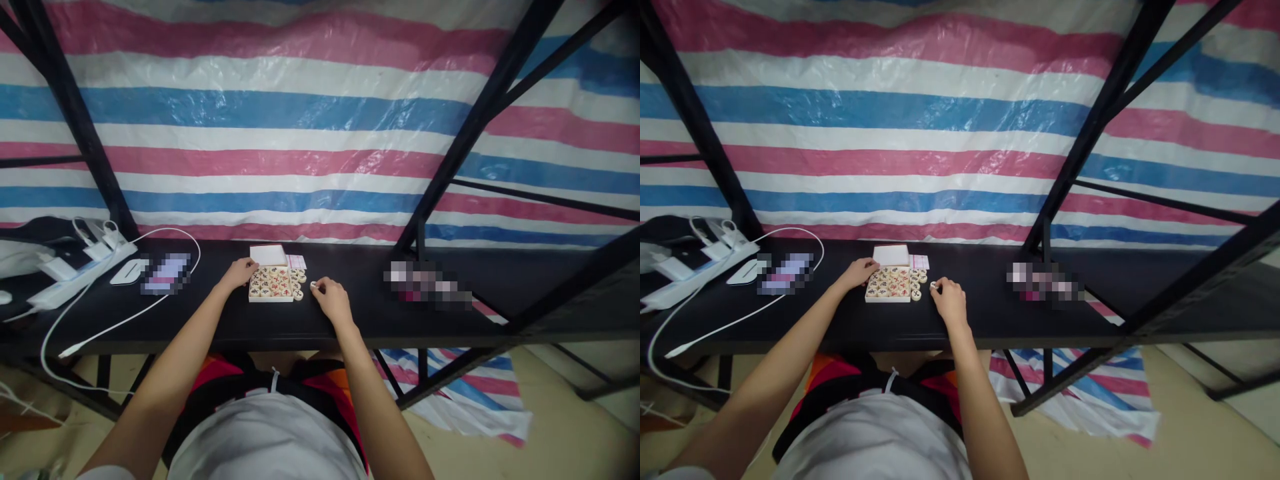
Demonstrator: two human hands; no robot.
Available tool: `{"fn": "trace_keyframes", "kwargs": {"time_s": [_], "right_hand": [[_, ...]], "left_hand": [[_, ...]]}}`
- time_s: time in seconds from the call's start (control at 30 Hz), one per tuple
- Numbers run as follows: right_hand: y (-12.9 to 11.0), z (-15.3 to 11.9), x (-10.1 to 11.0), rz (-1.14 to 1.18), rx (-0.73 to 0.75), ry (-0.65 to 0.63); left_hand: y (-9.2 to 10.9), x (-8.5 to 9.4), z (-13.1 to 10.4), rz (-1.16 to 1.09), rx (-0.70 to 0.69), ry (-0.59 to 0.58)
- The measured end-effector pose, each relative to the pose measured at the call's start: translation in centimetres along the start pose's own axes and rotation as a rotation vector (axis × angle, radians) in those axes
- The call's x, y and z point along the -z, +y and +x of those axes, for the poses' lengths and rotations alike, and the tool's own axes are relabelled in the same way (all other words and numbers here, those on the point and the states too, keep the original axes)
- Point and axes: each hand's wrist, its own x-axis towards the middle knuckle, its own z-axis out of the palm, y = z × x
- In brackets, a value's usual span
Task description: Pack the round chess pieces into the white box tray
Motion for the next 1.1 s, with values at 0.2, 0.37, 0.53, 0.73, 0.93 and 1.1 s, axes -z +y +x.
{"fn": "trace_keyframes", "kwargs": {"time_s": [0.2, 0.37, 0.53, 0.73, 0.93, 1.1], "right_hand": [[0.34, 0.00, 0.19, 0.053, 0.085, -0.030], [0.67, 0.08, -0.16, 0.084, 0.159, -0.053], [0.86, 0.23, -0.27, 0.115, 0.199, -0.073], [0.85, 0.24, -0.21, 0.123, 0.219, -0.102], [0.65, 0.10, -0.07, 0.125, 0.246, -0.127], [0.45, -0.07, 0.07, 0.129, 0.263, -0.137]], "left_hand": [[-0.03, -0.06, 0.05, 0.011, -0.010, 0.003], [-0.45, -0.19, 0.32, -0.001, -0.022, 0.004], [-0.46, -0.17, 0.30, 0.003, -0.026, 0.006], [-0.40, -0.17, 0.27, 0.007, -0.019, 0.006], [-0.45, -0.16, 0.28, 0.011, -0.009, 0.002], [-0.47, -0.19, 0.26, 0.002, -0.018, 0.007]]}}
